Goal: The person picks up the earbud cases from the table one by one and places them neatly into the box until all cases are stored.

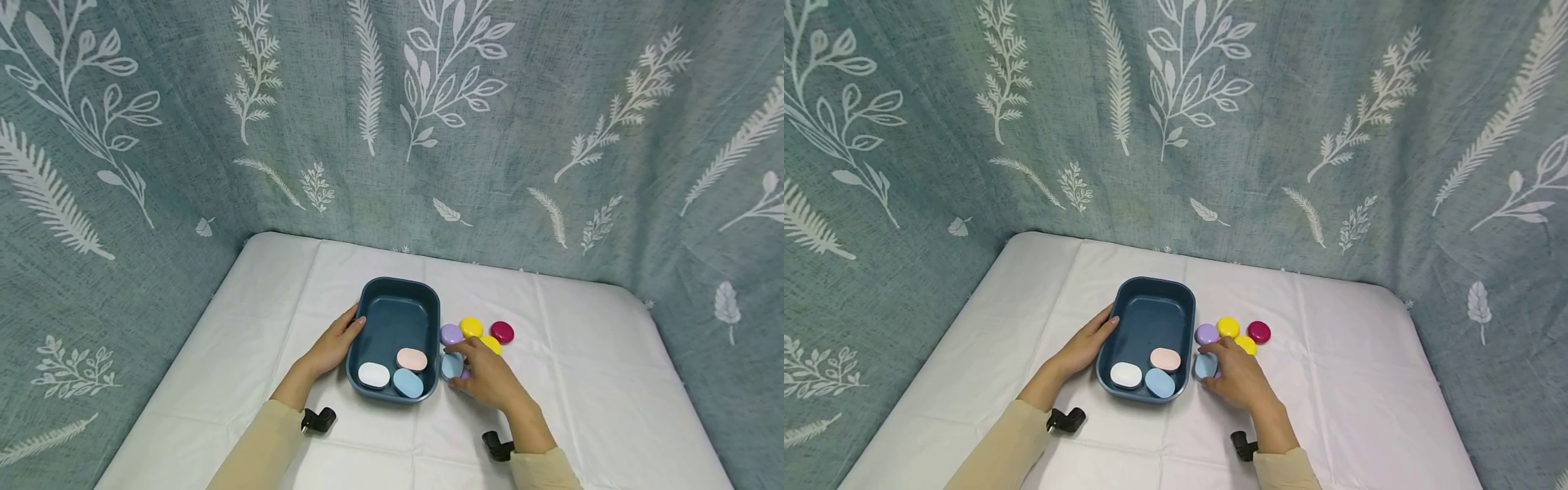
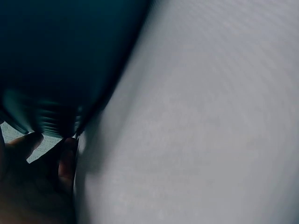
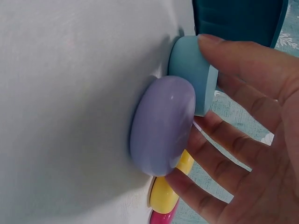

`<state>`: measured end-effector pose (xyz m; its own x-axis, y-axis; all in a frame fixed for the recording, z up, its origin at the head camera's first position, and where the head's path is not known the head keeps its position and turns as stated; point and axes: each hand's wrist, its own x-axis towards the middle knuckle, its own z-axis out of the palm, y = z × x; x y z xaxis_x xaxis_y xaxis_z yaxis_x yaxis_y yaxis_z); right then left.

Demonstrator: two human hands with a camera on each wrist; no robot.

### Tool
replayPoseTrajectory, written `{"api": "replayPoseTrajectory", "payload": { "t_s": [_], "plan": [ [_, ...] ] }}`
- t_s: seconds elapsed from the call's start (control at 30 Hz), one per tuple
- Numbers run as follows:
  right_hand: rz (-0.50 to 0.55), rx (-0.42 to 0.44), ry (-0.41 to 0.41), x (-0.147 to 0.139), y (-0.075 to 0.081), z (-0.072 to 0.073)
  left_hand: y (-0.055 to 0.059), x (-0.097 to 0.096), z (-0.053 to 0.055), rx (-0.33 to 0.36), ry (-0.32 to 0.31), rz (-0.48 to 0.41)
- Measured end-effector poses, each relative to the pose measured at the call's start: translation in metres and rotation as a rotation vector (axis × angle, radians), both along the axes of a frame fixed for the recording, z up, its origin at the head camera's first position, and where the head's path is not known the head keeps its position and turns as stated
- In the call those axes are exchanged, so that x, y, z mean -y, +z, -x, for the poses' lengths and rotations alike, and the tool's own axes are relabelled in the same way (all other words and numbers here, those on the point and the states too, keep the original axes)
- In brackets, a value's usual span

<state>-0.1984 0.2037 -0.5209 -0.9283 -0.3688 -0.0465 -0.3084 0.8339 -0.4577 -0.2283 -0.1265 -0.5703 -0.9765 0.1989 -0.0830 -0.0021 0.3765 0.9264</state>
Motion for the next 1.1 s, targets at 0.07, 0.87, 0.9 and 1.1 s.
{"api": "replayPoseTrajectory", "payload": {
  "t_s": [0.07, 0.87, 0.9, 1.1],
  "plan": [
    [-0.009, -0.002, 0.007, 0.0008, -0.0006, 0.0013, -0.0001, 0.0001, 0.0001, -0.003, 0.001, 0.0],
    [-0.03, -0.022, -0.006, 0.0046, -0.0037, 0.0079, -0.0007, -0.0013, 0.0007, 0.014, -0.004, 0.006],
    [-0.034, -0.024, -0.01, 0.0046, -0.0031, 0.0077, -0.0002, -0.0013, 0.0005, 0.018, -0.002, 0.006],
    [-0.037, -0.06, 0.003, 0.0038, 0.0026, 0.0078, 0.0014, -0.0007, 0.0003, 0.018, 0.011, 0.017]
  ]
}}
